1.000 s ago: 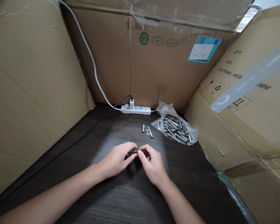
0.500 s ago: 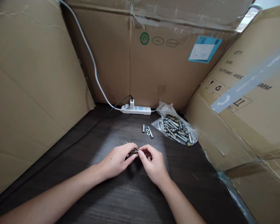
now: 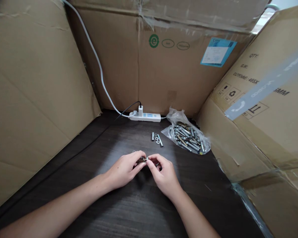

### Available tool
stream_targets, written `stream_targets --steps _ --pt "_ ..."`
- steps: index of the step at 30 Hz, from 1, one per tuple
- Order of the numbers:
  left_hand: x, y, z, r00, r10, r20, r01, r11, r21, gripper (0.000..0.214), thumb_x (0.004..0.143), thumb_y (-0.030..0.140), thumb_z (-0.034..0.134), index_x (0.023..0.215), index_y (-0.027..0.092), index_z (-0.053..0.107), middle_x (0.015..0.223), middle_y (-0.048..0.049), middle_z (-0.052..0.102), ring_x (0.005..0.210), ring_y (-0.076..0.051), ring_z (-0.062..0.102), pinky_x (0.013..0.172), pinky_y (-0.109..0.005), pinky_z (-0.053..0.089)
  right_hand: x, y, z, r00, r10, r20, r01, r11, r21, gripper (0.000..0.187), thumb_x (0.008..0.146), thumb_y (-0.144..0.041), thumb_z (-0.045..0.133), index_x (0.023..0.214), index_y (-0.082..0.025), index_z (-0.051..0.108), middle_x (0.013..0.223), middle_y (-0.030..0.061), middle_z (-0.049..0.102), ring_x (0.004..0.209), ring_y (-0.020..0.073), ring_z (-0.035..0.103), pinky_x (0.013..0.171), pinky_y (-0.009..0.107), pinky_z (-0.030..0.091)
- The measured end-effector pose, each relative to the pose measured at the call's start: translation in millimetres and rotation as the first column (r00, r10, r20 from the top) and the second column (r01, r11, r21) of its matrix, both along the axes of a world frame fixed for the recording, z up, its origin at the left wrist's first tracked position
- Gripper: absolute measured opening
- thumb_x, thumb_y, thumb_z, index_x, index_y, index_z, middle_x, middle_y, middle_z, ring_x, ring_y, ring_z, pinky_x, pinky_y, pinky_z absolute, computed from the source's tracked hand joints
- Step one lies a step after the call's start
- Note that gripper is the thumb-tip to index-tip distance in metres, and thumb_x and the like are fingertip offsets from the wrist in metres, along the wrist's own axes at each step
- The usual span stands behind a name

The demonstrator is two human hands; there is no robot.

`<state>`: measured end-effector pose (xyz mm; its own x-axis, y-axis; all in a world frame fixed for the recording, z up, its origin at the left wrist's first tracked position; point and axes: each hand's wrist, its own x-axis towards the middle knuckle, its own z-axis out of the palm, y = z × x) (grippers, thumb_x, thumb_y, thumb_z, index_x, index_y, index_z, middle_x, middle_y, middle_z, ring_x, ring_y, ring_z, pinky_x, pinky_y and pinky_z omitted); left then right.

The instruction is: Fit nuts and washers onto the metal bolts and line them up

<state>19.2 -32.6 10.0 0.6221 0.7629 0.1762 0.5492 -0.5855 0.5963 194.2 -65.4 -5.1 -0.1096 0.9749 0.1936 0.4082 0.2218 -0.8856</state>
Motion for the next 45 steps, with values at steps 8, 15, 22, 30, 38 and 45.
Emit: stream_targets --steps 8,15,22,30,38,45 --pt "1.6 -1.9 0.8 0.995 -0.085 -0.053 0.088 0.995 0.038 0.016 0.092 0.027 0.041 0.105 0.02 0.05 0.099 -0.002 0.062 0.089 -0.016 0.06 0.076 -0.026 0.045 -0.6 -1.0 -0.9 0.998 0.065 0.022 -0.064 0.998 -0.027 0.03 0.091 -0.037 0.041 0.068 -0.019 0.045 0.062 -0.0025 0.046 0.058 0.0112 0.043 0.056 0.023 0.034" --pt "1.6 -3.6 2.2 0.99 -0.112 -0.083 0.116 0.992 0.058 0.014 0.091 0.026 0.042 0.102 0.02 0.049 0.097 -0.0017 0.062 0.088 -0.017 0.06 0.073 -0.026 0.044 0.0 -1.5 -3.7 0.994 0.104 0.014 -0.104 0.993 -0.051 0.043 0.094 -0.041 0.033 0.058 -0.019 0.037 0.055 -0.0036 0.038 0.053 0.0098 0.036 0.053 0.023 0.029" --pt "1.6 -5.4 3.3 0.992 -0.073 -0.105 0.077 0.996 0.037 0.016 0.093 0.032 0.038 0.095 0.02 0.05 0.09 -0.0013 0.063 0.079 -0.016 0.06 0.066 -0.025 0.042 -0.8 -1.8 -3.6 0.995 0.095 -0.011 -0.096 0.994 -0.046 0.036 0.094 -0.04 0.036 0.066 -0.018 0.043 0.06 -0.0035 0.042 0.056 0.0103 0.04 0.054 0.023 0.031" --pt "1.3 -4.8 4.3 0.998 -0.042 -0.05 0.041 0.999 -0.02 0.02 0.094 0.035 0.035 0.098 0.021 0.049 0.091 -0.0013 0.064 0.079 -0.016 0.062 0.066 -0.025 0.044 -2.7 -4.5 3.0 0.994 0.094 -0.058 -0.095 0.995 -0.012 0.02 0.092 -0.036 0.043 0.085 -0.019 0.051 0.075 -0.0009 0.051 0.064 0.0115 0.046 0.059 0.022 0.037" --pt "1.6 -7.3 4.3 0.989 -0.074 -0.126 0.077 0.997 0.018 0.014 0.091 0.031 0.041 0.099 0.021 0.047 0.091 -0.0014 0.065 0.079 -0.018 0.063 0.067 -0.027 0.044 -1.2 -1.0 -0.8 0.996 0.077 0.036 -0.077 0.997 -0.012 0.041 0.093 -0.04 0.036 0.058 -0.018 0.038 0.056 -0.0034 0.036 0.054 0.0099 0.035 0.052 0.023 0.027" --pt "1.5 -7.0 4.0 0.991 -0.064 -0.118 0.067 0.998 0.02 0.011 0.09 0.029 0.043 0.096 0.021 0.047 0.089 -0.0012 0.065 0.076 -0.017 0.062 0.063 -0.025 0.043 -1.2 -2.4 2.2 0.998 0.055 0.028 -0.055 0.998 -0.024 0.036 0.093 -0.038 0.038 0.064 -0.018 0.045 0.059 -0.003 0.043 0.056 0.0103 0.04 0.053 0.023 0.031"
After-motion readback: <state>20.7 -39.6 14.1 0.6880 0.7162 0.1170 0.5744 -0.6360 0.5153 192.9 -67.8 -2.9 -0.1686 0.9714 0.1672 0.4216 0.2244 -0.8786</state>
